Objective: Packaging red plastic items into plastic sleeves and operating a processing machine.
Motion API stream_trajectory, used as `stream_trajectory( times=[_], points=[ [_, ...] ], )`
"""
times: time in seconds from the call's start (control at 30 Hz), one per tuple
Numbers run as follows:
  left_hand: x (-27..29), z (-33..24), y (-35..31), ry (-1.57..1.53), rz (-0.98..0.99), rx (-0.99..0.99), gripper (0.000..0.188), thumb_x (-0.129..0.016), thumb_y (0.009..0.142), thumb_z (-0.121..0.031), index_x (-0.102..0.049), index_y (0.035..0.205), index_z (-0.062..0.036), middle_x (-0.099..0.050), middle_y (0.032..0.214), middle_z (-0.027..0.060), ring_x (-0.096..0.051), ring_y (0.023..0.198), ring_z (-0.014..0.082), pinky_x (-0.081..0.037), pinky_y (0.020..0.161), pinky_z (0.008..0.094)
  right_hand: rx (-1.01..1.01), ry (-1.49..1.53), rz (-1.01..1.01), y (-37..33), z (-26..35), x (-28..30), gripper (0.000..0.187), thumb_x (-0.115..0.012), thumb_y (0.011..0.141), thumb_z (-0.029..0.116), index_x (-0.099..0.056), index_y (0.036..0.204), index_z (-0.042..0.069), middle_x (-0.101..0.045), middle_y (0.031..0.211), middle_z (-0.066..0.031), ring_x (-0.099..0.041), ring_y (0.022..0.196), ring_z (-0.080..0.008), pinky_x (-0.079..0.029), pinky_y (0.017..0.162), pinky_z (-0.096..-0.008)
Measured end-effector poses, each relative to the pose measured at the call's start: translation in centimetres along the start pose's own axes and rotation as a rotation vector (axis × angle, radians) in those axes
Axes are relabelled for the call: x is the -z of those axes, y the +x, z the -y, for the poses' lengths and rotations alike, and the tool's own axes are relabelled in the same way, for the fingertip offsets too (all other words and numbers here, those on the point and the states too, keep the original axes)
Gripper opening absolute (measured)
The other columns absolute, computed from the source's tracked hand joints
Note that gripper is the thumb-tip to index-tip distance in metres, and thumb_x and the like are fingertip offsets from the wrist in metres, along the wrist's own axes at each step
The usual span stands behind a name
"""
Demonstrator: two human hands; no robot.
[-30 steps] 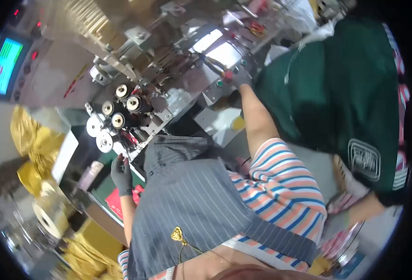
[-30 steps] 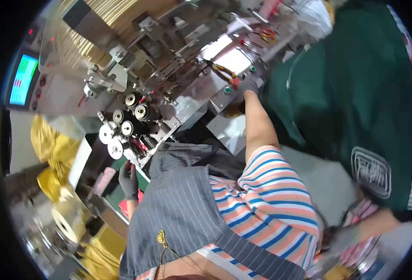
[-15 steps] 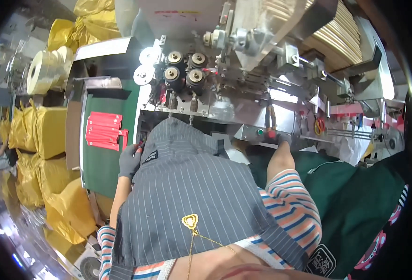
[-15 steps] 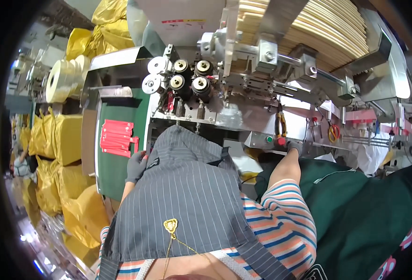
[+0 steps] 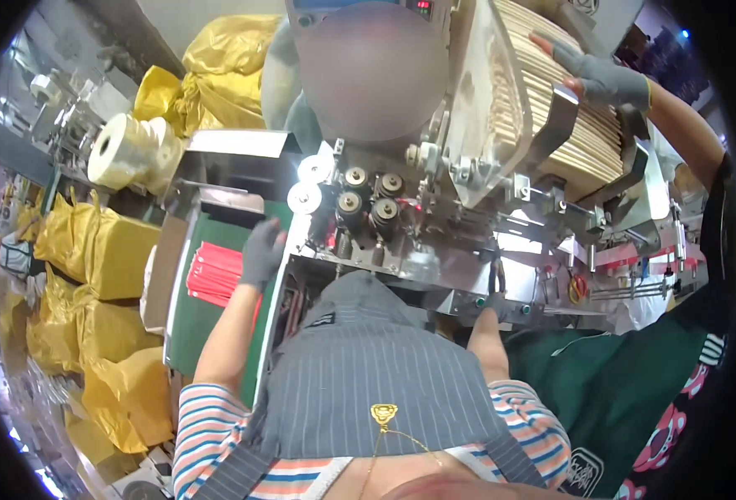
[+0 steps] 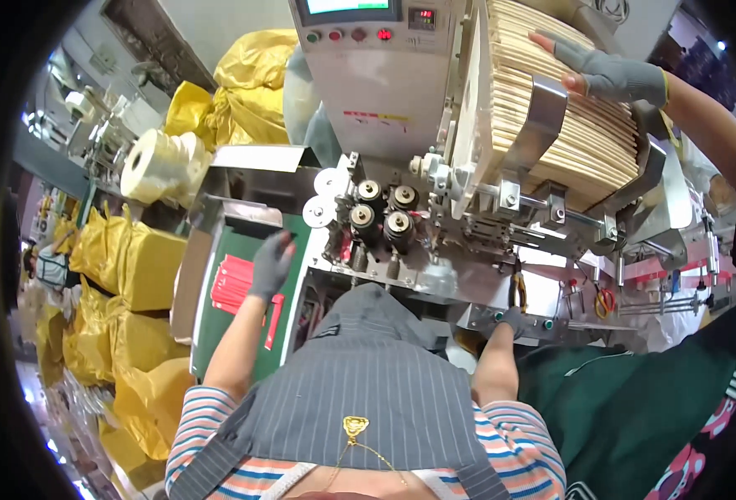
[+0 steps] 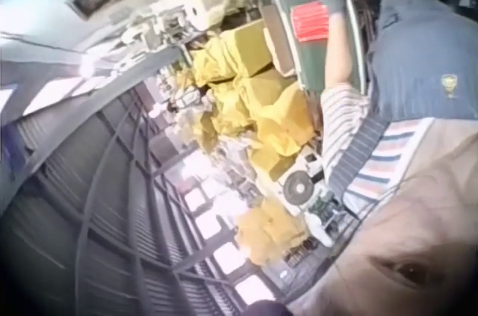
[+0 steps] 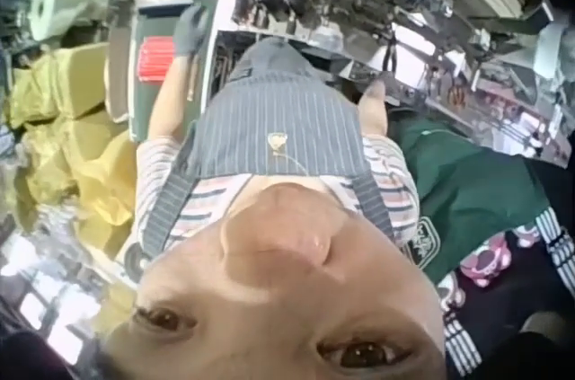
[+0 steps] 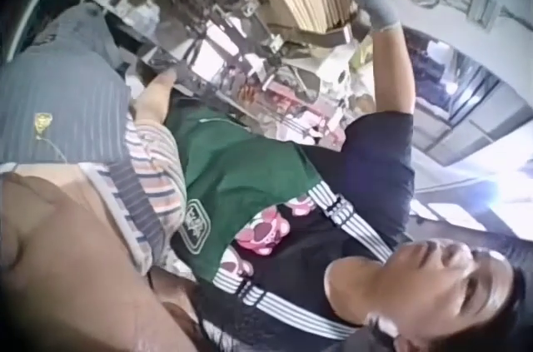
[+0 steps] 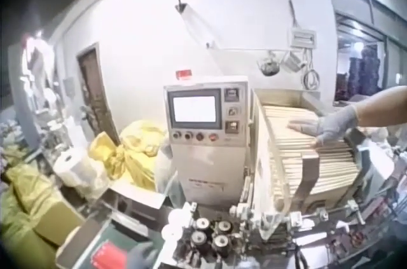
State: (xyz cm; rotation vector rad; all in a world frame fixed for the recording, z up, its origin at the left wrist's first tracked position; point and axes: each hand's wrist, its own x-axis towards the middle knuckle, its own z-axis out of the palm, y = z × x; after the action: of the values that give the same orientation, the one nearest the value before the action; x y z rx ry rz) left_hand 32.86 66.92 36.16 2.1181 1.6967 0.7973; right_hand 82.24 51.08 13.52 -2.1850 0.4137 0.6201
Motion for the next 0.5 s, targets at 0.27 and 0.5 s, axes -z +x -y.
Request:
stream_trajectory(
  times=[0.27, 0.5],
  points=[
    [3.1, -4.1, 23.1, 0.161, -0.529, -0.415, 0.026, -0.060, 0.078, -0.025, -0.057, 0.096, -0.0068, -0.060, 0.095, 0.0111, -0.056, 0.091, 0.0320, -0.044, 0.078, 0.0398, 1.041, -0.319, 0.436, -17.3, -2.4, 0.5, 0.057, -0.055, 0.074, 0.009, -0.037, 0.128, 0.003, -0.055, 0.108, -0.0180, -0.057, 0.090, -0.0308, -0.045, 0.078, -0.0363],
    [6.3, -4.3, 33.4, -0.117, -0.571, 0.021, 0.029, -0.057, 0.080, -0.032, -0.063, 0.086, -0.0043, -0.064, 0.075, 0.0148, -0.062, 0.073, 0.0322, -0.046, 0.069, 0.0398, 0.599, 0.040, 0.350, -16.2, -7.0, 4.8, 0.055, -0.056, 0.078, 0.014, -0.038, 0.127, -0.001, -0.059, 0.095, -0.0166, -0.057, 0.086, -0.0227, -0.044, 0.077, -0.0323]
  ],
)
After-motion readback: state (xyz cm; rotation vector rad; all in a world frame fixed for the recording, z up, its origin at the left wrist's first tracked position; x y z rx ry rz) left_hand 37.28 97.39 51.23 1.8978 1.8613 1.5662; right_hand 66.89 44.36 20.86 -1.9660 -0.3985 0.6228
